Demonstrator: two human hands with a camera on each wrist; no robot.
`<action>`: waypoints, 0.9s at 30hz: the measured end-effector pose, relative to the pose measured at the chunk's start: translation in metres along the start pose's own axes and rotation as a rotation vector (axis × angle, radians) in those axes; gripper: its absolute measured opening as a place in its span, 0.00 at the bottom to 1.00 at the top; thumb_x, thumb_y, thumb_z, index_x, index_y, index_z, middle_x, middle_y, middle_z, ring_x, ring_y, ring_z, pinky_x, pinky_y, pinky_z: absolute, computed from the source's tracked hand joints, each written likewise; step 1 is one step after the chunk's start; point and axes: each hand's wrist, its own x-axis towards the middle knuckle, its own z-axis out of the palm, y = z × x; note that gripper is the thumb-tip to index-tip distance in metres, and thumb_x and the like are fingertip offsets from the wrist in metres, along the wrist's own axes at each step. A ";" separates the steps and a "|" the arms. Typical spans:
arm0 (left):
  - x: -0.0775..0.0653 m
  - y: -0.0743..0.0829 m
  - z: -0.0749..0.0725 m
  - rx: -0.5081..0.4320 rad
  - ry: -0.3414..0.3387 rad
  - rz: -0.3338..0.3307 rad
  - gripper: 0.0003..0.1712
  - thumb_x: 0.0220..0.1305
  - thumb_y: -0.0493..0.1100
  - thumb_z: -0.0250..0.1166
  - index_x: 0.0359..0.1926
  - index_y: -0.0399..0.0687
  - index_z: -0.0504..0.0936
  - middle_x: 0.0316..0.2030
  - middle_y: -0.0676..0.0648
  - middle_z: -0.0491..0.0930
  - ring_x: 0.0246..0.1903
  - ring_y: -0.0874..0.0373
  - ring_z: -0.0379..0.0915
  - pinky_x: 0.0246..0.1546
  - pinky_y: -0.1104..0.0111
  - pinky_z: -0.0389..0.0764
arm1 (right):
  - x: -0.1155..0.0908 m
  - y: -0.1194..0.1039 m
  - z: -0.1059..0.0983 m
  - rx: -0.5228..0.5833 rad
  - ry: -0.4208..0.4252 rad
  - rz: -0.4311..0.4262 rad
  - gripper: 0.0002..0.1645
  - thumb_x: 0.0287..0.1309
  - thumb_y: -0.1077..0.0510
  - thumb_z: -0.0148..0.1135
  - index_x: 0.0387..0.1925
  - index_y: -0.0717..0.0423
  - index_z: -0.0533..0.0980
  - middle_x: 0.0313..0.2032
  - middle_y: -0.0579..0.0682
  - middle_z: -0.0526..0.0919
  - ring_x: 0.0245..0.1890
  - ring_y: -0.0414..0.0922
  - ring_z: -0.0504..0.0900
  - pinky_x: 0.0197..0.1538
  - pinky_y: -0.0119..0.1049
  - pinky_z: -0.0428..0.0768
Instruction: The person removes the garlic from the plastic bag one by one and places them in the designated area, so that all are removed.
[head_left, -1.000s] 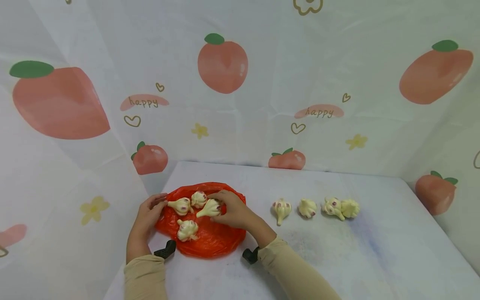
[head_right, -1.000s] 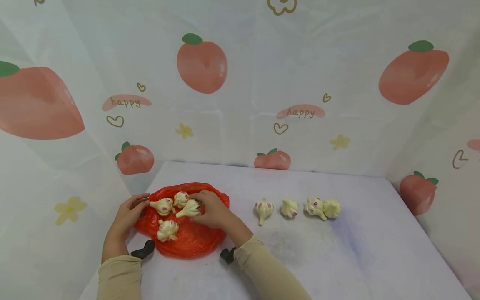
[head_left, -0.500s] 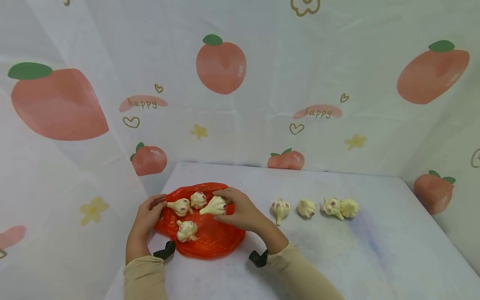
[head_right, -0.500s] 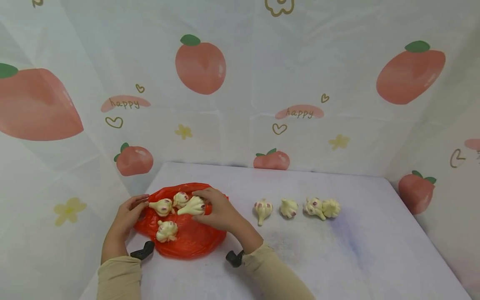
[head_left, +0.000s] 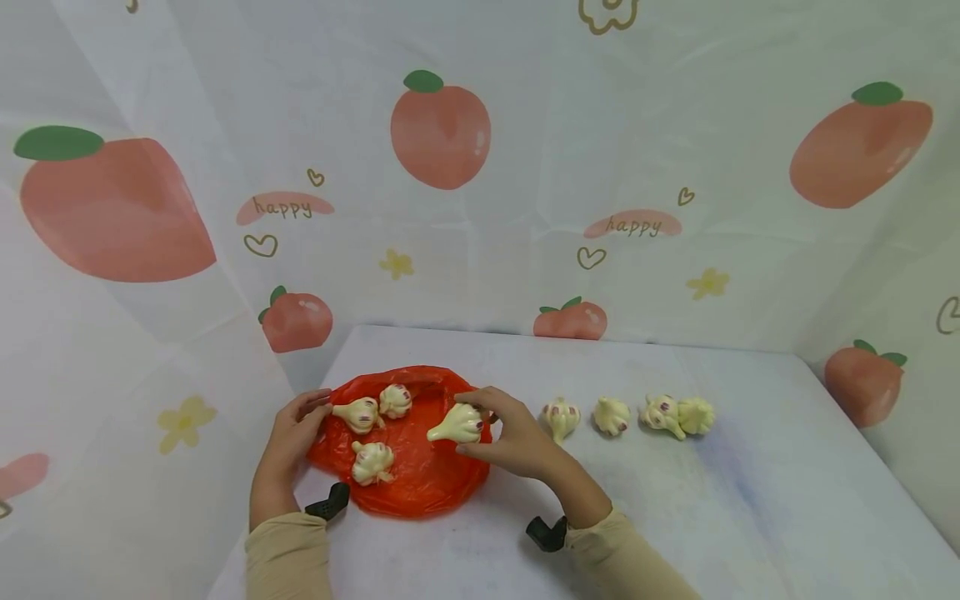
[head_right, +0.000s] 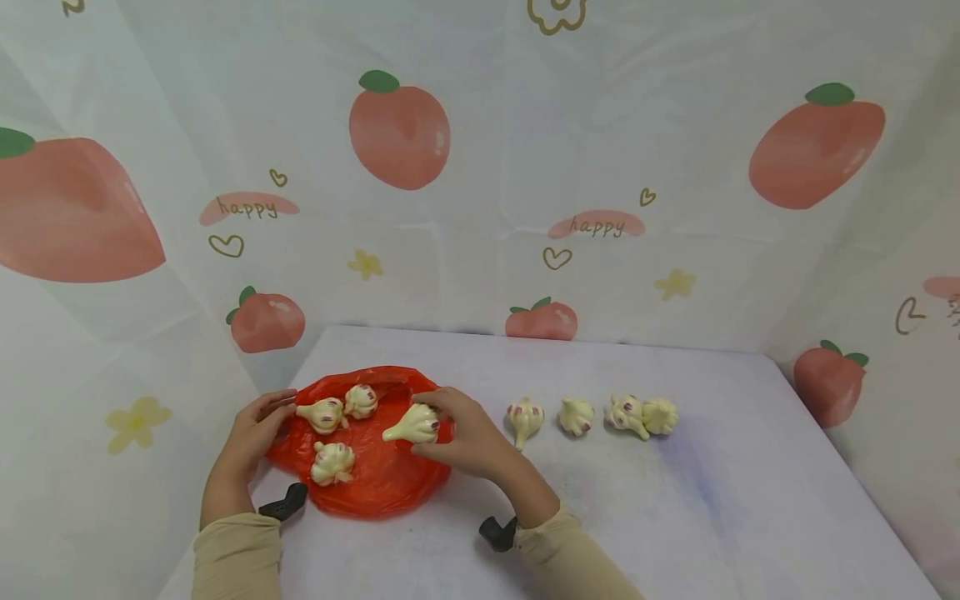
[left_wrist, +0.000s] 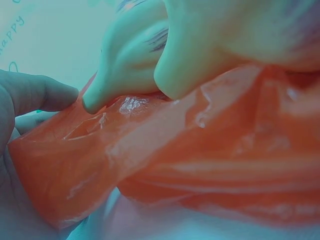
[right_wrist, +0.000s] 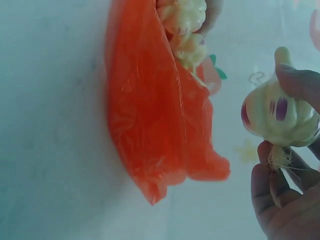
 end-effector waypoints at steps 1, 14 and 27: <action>0.000 0.000 0.000 0.001 0.002 -0.001 0.33 0.83 0.53 0.52 0.81 0.47 0.62 0.79 0.34 0.61 0.76 0.37 0.60 0.75 0.48 0.72 | -0.002 0.001 -0.001 -0.001 0.004 -0.004 0.35 0.58 0.54 0.80 0.67 0.45 0.79 0.52 0.38 0.82 0.50 0.40 0.78 0.54 0.49 0.85; 0.001 -0.001 0.002 0.006 0.004 0.004 0.33 0.83 0.53 0.51 0.81 0.46 0.61 0.79 0.34 0.61 0.77 0.37 0.60 0.76 0.47 0.70 | -0.038 0.013 -0.020 -0.028 0.029 -0.001 0.36 0.58 0.54 0.80 0.67 0.49 0.78 0.53 0.39 0.84 0.48 0.39 0.78 0.54 0.44 0.83; 0.001 -0.001 0.002 -0.014 0.004 -0.004 0.33 0.83 0.53 0.52 0.81 0.46 0.62 0.79 0.34 0.60 0.77 0.37 0.59 0.77 0.45 0.68 | -0.075 0.030 -0.042 -0.070 0.056 0.003 0.36 0.57 0.53 0.82 0.66 0.39 0.79 0.56 0.41 0.86 0.46 0.37 0.79 0.51 0.40 0.84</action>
